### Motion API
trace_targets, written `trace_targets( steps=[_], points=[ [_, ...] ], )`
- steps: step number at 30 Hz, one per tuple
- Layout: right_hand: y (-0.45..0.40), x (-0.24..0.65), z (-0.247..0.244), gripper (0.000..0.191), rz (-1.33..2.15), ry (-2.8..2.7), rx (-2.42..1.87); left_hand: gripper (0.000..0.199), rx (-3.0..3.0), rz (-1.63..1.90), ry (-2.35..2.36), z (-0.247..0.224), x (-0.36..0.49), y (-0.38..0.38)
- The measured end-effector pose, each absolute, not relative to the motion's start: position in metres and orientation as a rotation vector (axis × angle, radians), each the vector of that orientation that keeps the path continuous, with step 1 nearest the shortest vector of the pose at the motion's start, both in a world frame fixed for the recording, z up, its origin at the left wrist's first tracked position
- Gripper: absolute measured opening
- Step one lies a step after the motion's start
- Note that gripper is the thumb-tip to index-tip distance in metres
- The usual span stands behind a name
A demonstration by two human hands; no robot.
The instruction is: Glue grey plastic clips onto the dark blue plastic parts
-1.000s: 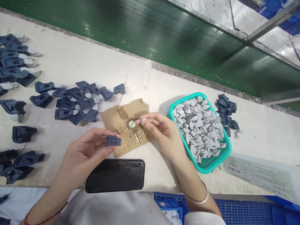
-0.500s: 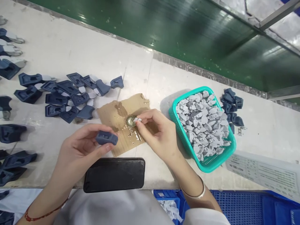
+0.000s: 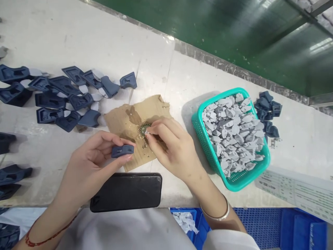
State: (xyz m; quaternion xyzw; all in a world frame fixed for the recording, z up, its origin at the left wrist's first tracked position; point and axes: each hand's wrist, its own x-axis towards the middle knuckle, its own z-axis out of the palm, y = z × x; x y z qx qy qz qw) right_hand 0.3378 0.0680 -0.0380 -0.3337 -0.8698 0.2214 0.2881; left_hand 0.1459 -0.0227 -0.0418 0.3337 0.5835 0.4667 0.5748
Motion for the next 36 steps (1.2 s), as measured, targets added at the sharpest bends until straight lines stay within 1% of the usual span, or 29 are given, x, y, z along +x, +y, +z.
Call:
trace_targets(
  steps=[6, 13, 17, 20, 22, 27, 32, 36],
  points=[
    [0.067, 0.337, -0.036, 0.009, 0.547, -2.382, -0.892, 0.021, 0.887, 1.096, 1.388, -0.044, 0.144, -0.024],
    [0.068, 0.336, -0.038, 0.01, 0.541, -2.368, -0.91, 0.017, 1.068, 1.042, 1.42, -0.047, 0.142, -0.027],
    [0.067, 0.335, -0.038, 0.012, 0.544, -2.303, -0.927, 0.012, 1.046, 1.029, 1.396, -0.045, 0.142, -0.029],
    [0.067, 0.335, -0.039, 0.01, 0.598, -2.312, -0.945, 0.008, 1.035, 1.038, 1.387, -0.042, 0.142, -0.03],
    [0.066, 0.335, -0.038, 0.01, 0.675, -2.248, -1.007, 0.006, 0.998, 1.055, 1.366, -0.042, 0.142, -0.031],
    [0.065, 0.335, -0.037, 0.013, 1.016, -1.833, -1.188, 0.008, 0.963, 1.043, 1.327, -0.043, 0.141, -0.034],
    [0.066, 0.336, -0.039, 0.023, 1.262, -1.665, -1.192, 0.03, 1.099, 0.974, 1.279, -0.042, 0.136, -0.034],
    [0.063, 0.336, -0.04, 0.026, 1.42, -1.539, -1.153, 0.035, 1.183, 0.937, 1.283, -0.041, 0.133, -0.033]
  ],
)
